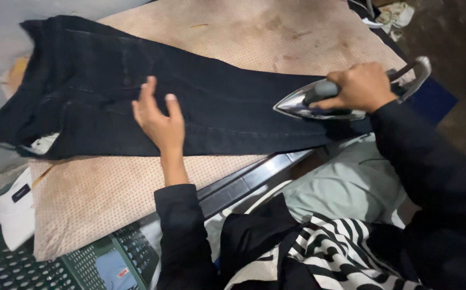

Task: The recorder is ironing a pair of black denim pants on a cloth-covered surface.

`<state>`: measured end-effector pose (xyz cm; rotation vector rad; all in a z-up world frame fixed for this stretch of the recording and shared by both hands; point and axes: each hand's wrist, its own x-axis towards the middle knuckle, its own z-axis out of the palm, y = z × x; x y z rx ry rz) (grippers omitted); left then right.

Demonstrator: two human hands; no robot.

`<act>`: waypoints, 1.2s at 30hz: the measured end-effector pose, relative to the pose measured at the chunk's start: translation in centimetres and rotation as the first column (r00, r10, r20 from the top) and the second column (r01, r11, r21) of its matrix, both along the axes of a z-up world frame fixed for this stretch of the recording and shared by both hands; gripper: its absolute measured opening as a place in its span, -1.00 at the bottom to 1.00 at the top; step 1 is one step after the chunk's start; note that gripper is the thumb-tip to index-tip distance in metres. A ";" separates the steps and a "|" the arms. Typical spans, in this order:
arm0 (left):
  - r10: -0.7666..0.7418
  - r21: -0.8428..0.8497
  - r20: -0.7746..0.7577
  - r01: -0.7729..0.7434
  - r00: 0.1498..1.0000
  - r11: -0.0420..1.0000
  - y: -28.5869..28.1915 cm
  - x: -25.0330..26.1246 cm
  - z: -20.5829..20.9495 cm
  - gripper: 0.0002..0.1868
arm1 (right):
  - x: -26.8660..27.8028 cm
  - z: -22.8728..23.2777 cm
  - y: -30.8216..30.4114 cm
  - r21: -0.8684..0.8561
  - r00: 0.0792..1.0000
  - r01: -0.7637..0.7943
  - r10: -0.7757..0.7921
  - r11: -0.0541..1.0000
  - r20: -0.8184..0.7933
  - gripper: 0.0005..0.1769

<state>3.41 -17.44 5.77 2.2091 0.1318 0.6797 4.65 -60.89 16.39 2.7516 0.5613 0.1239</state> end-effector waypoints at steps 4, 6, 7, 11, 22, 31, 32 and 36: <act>0.094 -0.541 0.224 0.044 0.970 0.840 4.7 1.2 -3.1 -0.39 | 0.3 -0.5 5.7 0.077 0.992 -0.103 0.097 0.992 0.085 -0.16; 0.083 -0.859 0.508 0.498 0.857 0.119 7.8 0.9 -4.5 -0.27 | 0.3 -0.3 10.1 0.203 0.989 -0.147 0.144 0.968 0.033 -0.20; 0.099 -0.860 0.507 0.495 0.857 0.123 8.1 0.5 -4.6 -0.27 | 0.5 -0.2 12.4 0.199 0.987 -0.162 0.159 0.966 0.031 -0.20; 0.154 -0.704 0.648 0.664 0.746 -0.250 8.1 0.0 -4.6 -0.13 | 2.2 -0.2 20.9 0.309 0.982 -0.188 0.183 0.932 0.043 -0.19; 0.397 -0.625 0.694 0.776 0.601 -0.083 5.5 -1.1 -5.2 -0.23 | 8.1 -1.3 41.2 0.495 0.962 -0.267 0.200 0.827 0.184 -0.29; 0.445 -0.811 0.519 0.585 0.730 -0.013 4.4 -0.9 -1.6 -0.25 | 13.8 -2.2 48.2 0.556 0.959 -0.268 0.165 0.787 0.229 -0.41; 0.421 -0.817 0.525 0.577 0.740 0.004 4.5 -0.8 -1.3 -0.23 | 14.0 -2.0 48.3 0.555 0.971 -0.235 0.164 0.798 0.177 -0.42; 0.352 -0.804 0.553 0.594 0.756 -0.013 4.7 -1.1 -0.9 -0.22 | 14.0 -1.5 46.7 0.564 0.966 -0.258 0.211 0.785 0.149 -0.45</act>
